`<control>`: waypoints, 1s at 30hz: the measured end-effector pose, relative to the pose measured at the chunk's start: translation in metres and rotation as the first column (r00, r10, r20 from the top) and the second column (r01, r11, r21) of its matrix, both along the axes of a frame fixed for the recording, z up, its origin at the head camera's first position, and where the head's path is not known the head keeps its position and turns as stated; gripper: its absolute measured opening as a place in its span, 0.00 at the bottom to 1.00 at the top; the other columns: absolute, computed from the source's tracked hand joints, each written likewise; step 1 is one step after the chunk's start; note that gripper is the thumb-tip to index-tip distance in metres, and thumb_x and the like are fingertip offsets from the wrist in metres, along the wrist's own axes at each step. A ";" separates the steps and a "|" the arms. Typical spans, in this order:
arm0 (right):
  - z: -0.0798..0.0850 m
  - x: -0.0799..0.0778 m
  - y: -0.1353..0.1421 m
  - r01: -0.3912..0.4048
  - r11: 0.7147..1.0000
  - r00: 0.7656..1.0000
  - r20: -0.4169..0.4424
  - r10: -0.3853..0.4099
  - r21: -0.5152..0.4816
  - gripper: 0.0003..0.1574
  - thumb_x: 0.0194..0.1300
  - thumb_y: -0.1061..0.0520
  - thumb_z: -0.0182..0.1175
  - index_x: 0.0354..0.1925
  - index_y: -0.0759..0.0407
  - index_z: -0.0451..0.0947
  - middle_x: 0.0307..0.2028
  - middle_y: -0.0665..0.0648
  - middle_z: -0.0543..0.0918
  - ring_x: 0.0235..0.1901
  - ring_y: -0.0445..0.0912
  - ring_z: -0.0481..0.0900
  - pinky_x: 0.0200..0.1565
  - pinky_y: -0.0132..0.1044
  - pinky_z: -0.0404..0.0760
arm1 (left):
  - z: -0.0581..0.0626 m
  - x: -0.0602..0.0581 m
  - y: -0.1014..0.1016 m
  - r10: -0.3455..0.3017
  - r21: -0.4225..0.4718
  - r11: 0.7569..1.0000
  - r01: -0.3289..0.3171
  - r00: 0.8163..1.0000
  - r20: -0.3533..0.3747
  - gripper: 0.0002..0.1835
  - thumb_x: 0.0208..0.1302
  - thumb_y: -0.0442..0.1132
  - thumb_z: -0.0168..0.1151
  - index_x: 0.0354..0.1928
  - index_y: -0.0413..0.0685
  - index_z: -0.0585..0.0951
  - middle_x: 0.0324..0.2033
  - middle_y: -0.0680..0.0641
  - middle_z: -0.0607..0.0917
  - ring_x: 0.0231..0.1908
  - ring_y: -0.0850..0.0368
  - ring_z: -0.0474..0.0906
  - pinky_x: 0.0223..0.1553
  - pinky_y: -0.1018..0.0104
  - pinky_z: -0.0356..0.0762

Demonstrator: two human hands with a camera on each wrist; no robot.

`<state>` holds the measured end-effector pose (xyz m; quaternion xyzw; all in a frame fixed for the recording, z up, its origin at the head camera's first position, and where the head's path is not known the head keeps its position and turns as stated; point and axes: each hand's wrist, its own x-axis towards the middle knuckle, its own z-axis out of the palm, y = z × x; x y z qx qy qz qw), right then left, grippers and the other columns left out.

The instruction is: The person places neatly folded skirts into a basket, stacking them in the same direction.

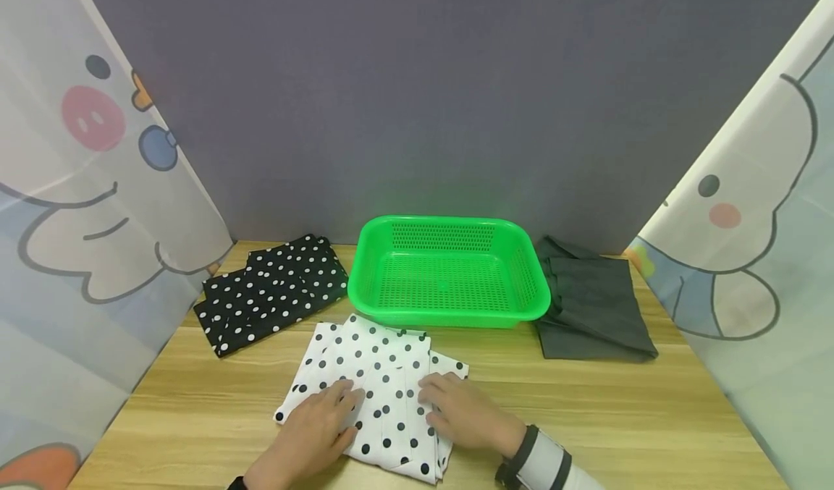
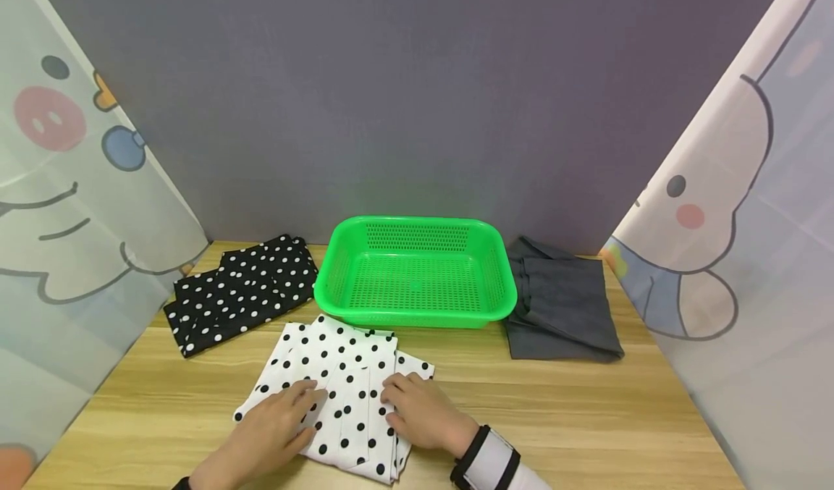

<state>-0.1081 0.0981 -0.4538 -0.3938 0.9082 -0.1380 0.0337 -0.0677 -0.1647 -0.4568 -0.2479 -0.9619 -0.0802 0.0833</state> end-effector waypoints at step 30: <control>-0.004 0.012 0.049 0.309 0.950 0.950 -0.055 -0.306 0.053 0.25 0.57 0.49 0.54 0.53 0.56 0.69 0.51 0.54 0.70 0.49 0.50 0.69 0.48 0.47 0.70 | 0.002 -0.007 0.055 -0.228 -0.024 0.973 0.228 0.974 -0.009 0.19 0.50 0.47 0.58 0.45 0.48 0.76 0.46 0.50 0.77 0.45 0.55 0.71 0.47 0.60 0.68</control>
